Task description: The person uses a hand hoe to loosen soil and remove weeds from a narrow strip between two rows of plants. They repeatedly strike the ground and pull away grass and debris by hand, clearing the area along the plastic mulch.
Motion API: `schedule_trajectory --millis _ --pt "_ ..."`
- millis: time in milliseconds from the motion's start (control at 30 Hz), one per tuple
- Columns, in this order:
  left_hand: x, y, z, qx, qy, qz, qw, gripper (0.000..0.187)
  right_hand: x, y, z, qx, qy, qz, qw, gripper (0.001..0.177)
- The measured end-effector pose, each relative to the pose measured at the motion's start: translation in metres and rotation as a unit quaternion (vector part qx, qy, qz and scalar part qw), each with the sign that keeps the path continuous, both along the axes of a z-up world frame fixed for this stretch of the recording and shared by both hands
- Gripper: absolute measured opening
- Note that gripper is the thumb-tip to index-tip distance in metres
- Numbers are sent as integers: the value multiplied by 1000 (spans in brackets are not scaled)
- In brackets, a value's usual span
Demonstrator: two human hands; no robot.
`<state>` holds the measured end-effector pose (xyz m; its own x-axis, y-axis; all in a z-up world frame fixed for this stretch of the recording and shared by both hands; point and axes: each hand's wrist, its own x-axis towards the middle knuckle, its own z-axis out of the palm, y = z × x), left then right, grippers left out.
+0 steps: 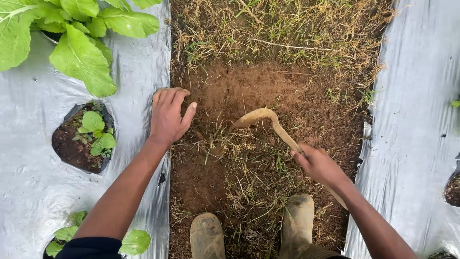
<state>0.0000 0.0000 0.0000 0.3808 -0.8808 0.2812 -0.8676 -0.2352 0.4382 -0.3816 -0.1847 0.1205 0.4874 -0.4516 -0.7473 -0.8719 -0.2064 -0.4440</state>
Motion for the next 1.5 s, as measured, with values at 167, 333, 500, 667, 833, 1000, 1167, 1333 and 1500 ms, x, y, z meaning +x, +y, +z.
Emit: schedule_trajectory --millis 167,333,500,667,833,1000,1167,1333,1500 --pt "-86 19 33 134 90 59 985 45 6 -24 -32 -31 -128 -94 987 26" --pt "-137 20 38 159 305 86 935 50 48 -25 -74 63 -211 -211 952 30" --pt "-180 18 74 237 478 -3 846 67 73 -6 -82 81 -176 -117 974 45" --pt "-181 20 80 224 484 -1 846 68 74 -10 -90 71 -163 -106 978 38" --pt "-177 24 79 212 484 -4 849 66 72 -2 -70 78 -133 -107 982 37" --pt "-176 30 80 187 501 -6 845 64 38 9 -91 59 -70 -68 993 33" --pt "-176 31 82 174 500 0 849 62 72 2 -92 55 -109 -92 988 32" --pt "-178 49 34 65 452 -11 890 44 49 21 -57 58 -50 -71 995 33" --pt "-167 51 7 -71 310 73 945 34 -10 18 -11 22 17 -2 1000 30"
